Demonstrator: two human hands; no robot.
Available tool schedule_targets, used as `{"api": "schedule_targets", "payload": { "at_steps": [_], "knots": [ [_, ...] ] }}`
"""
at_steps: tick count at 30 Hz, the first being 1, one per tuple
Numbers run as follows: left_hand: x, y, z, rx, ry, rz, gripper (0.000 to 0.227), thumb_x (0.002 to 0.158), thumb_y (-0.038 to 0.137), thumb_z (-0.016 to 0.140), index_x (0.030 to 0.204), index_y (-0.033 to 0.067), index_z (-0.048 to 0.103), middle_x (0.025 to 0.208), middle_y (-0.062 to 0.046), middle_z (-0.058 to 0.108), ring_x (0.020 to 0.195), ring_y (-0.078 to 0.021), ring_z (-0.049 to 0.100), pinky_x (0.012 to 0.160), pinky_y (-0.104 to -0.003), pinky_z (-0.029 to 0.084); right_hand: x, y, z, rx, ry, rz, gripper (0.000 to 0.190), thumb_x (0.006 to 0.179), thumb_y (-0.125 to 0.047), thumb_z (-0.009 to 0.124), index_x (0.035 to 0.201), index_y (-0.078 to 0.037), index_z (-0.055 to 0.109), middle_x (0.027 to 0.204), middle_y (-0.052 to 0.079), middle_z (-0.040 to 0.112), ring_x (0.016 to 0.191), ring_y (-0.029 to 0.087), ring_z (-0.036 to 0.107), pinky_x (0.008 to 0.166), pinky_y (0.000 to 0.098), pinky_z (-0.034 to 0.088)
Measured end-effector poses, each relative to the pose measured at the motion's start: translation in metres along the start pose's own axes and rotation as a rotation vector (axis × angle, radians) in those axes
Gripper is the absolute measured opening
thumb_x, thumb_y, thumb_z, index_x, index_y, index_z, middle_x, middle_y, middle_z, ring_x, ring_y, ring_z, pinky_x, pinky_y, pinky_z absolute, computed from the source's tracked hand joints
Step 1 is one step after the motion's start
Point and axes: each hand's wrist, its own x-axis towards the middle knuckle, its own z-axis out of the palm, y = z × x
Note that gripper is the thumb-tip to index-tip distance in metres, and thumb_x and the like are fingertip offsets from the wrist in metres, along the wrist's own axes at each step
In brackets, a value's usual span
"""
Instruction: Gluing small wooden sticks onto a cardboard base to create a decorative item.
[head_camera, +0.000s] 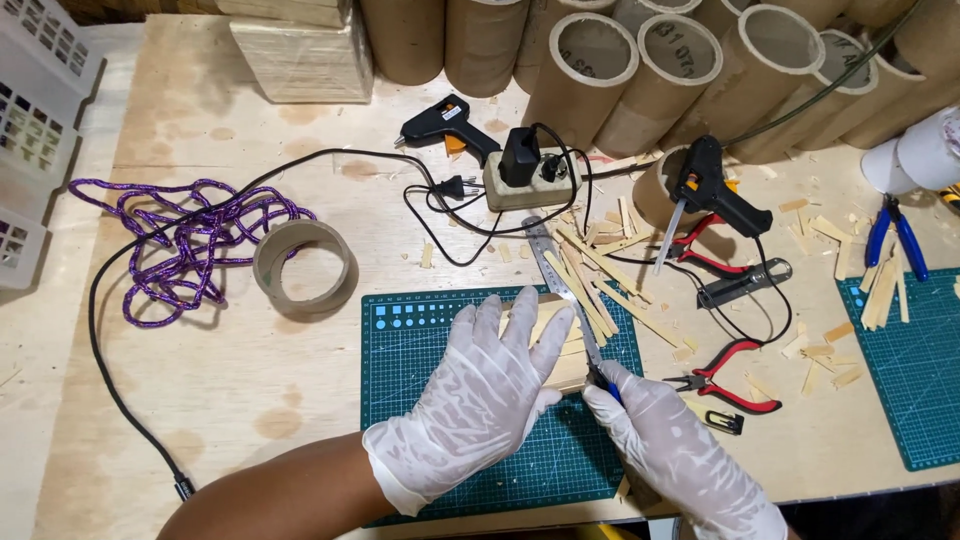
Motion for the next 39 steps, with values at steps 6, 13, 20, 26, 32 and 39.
{"api": "schedule_targets", "payload": {
  "at_steps": [6, 13, 20, 26, 32, 39],
  "knots": [
    [0.004, -0.002, 0.0, -0.007, 0.025, -0.009, 0.099, 0.083, 0.078, 0.058, 0.159, 0.0183, 0.034, 0.146, -0.019, 0.051, 0.114, -0.0396, 0.059, 0.094, -0.052, 0.047, 0.016, 0.003, 0.009, 0.044, 0.16, -0.134, 0.049, 0.097, -0.044, 0.051, 0.134, -0.017, 0.067, 0.106, 0.013, 0.082, 0.092, 0.033, 0.08, 0.083, 0.04, 0.059],
    [0.0, -0.003, -0.001, -0.019, 0.024, 0.018, 0.097, 0.086, 0.078, 0.056, 0.158, 0.0172, 0.035, 0.144, -0.021, 0.054, 0.111, -0.0399, 0.061, 0.091, -0.052, 0.049, 0.0, -0.017, -0.004, 0.552, -0.094, -0.065, 0.049, 0.107, -0.038, 0.047, 0.071, -0.008, 0.059, 0.057, 0.006, 0.055, 0.054, 0.019, 0.049, 0.054, 0.0327, 0.039],
    [0.002, -0.004, -0.007, 0.003, -0.012, 0.032, 0.1, 0.084, 0.079, 0.058, 0.159, 0.0166, 0.034, 0.144, -0.021, 0.053, 0.112, -0.0399, 0.062, 0.092, -0.05, 0.049, 0.019, 0.008, 0.001, 1.086, -0.212, 0.357, 0.039, 0.108, -0.029, 0.055, 0.09, 0.004, 0.068, 0.07, 0.016, 0.063, 0.055, 0.024, 0.053, 0.05, 0.0324, 0.039],
    [0.01, -0.008, -0.013, -0.041, -0.044, 0.031, 0.097, 0.087, 0.076, 0.057, 0.159, 0.0157, 0.035, 0.146, -0.022, 0.052, 0.115, -0.0395, 0.06, 0.093, -0.051, 0.048, -0.005, 0.004, -0.022, 0.185, -0.066, 0.204, 0.037, 0.094, -0.041, 0.059, 0.13, -0.033, 0.063, 0.114, -0.001, 0.083, 0.108, 0.014, 0.077, 0.101, 0.0276, 0.052],
    [0.01, -0.01, -0.015, 0.018, -0.035, 0.029, 0.094, 0.087, 0.078, 0.054, 0.155, 0.0145, 0.039, 0.143, -0.021, 0.055, 0.109, -0.0369, 0.061, 0.091, -0.049, 0.049, -0.003, 0.066, 0.021, 0.606, 0.173, -0.577, 0.045, 0.102, -0.044, 0.049, 0.124, -0.009, 0.064, 0.105, 0.006, 0.076, 0.101, 0.019, 0.074, 0.094, 0.0332, 0.056],
    [0.037, -0.028, -0.035, -0.238, -0.384, 0.015, 0.103, 0.088, 0.079, 0.058, 0.155, 0.0066, 0.029, 0.12, -0.018, 0.059, 0.083, -0.0332, 0.066, 0.072, -0.046, 0.055, -0.005, 0.07, -0.002, 0.394, -0.375, -0.479, 0.053, 0.086, -0.015, 0.066, 0.135, -0.02, 0.048, 0.123, 0.004, 0.051, 0.103, 0.017, 0.058, 0.096, 0.0343, 0.049]
  ]
}}
